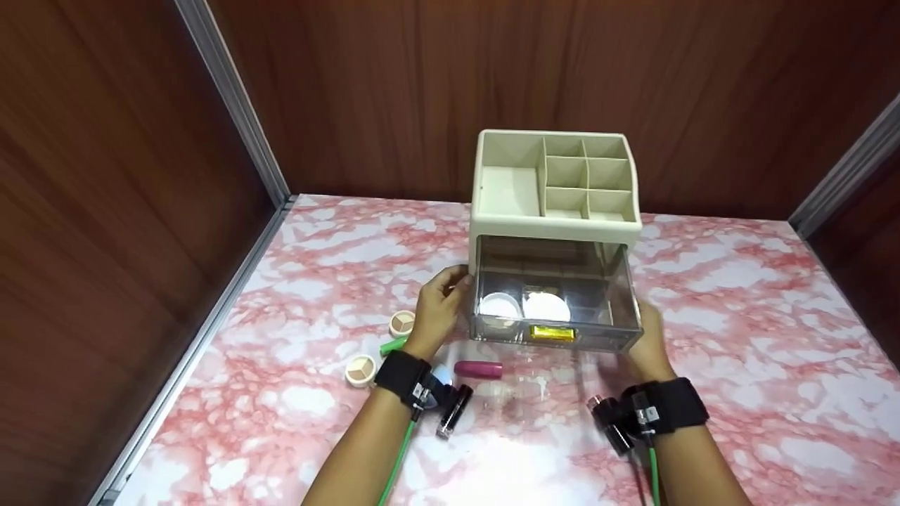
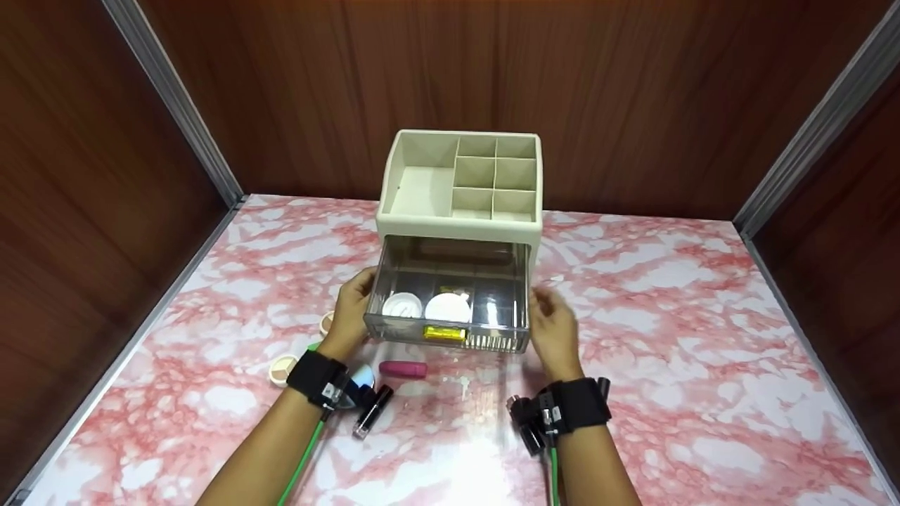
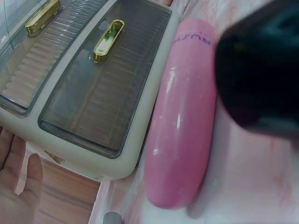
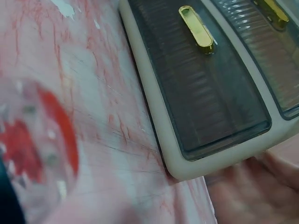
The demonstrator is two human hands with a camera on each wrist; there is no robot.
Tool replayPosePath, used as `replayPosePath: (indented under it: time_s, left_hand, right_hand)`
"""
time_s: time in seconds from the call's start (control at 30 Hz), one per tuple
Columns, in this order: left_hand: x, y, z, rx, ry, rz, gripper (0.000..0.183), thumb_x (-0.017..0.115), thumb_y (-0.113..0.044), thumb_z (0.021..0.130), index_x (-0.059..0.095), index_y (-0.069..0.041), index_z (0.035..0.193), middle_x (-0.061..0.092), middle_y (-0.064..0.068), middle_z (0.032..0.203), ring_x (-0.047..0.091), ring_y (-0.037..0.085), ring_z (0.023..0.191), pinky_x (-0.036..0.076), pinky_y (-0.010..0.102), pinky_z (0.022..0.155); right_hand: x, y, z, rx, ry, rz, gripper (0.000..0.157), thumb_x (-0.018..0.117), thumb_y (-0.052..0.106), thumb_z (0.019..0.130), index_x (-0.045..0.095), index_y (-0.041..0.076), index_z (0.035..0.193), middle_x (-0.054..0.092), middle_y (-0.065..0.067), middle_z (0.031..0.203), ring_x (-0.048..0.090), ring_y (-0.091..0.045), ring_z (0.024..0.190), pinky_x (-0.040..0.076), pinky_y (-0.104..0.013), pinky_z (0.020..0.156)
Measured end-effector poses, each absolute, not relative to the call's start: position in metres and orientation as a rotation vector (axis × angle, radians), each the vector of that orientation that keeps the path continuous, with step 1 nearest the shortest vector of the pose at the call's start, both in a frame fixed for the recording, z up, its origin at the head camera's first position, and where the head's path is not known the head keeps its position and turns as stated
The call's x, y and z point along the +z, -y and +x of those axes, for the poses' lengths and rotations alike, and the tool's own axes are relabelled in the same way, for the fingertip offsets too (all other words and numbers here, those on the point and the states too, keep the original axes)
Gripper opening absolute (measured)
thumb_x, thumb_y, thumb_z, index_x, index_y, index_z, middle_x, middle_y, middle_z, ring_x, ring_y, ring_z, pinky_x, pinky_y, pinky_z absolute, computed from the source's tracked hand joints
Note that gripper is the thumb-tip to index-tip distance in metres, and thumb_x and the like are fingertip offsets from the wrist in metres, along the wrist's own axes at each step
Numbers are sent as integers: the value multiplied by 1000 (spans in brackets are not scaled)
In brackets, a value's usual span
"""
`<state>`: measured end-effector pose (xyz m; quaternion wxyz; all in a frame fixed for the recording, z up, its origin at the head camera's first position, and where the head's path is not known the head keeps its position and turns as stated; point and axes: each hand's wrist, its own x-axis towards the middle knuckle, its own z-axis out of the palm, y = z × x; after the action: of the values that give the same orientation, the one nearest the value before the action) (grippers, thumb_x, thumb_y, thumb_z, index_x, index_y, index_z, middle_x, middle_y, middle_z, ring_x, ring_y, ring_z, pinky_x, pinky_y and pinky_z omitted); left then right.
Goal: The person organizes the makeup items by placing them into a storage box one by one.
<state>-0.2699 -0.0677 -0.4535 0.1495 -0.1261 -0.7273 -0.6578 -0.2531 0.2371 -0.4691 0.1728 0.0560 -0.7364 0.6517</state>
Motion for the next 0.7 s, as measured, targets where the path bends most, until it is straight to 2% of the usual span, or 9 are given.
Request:
replayPosePath:
  time_s: [0.13,0.33,0.43,0.57,0.7]
  left_hand:
    - [-452,68,-269,-1865,2097,-362,23,61,-9,97,65,5,115,68,15,109,64,20,98,51,29,87]
    - [-455,66,-272,-1891,2080,-356,24,61,-10,97,65,4,116,68,14,110,65,21,98,52,30,87]
    - [-463,66,-280,-1904,2083,-353,24,61,-12,97,65,2,116,68,12,110,64,20,99,51,30,88]
    - [-474,68,-290,-1889,2087,-368,25,62,-13,96,66,1,117,68,12,110,64,20,99,52,29,87]
    - [-477,71,-290,-1832,2108,-385,26,65,-15,95,67,1,115,69,12,109,64,20,96,52,30,85]
  right_hand:
    - [-457,-232,-247,1701,2058,142,24,63,-5,90,65,-13,112,69,10,88,62,-6,79,49,-19,73]
    - [-452,-231,-247,1835,2052,147,25,63,9,95,66,-7,114,72,2,94,63,-14,87,49,-25,80]
    - [-455,-234,-250,1826,2065,199,25,61,3,95,63,-8,118,71,7,99,63,-12,96,47,-25,88]
    - [-469,-239,-259,1836,2097,215,35,59,-4,94,58,-5,129,68,12,109,60,-10,105,45,-23,94]
    - [-480,-241,-262,1869,2122,180,34,61,5,96,59,1,130,69,5,109,63,-13,99,49,-23,88]
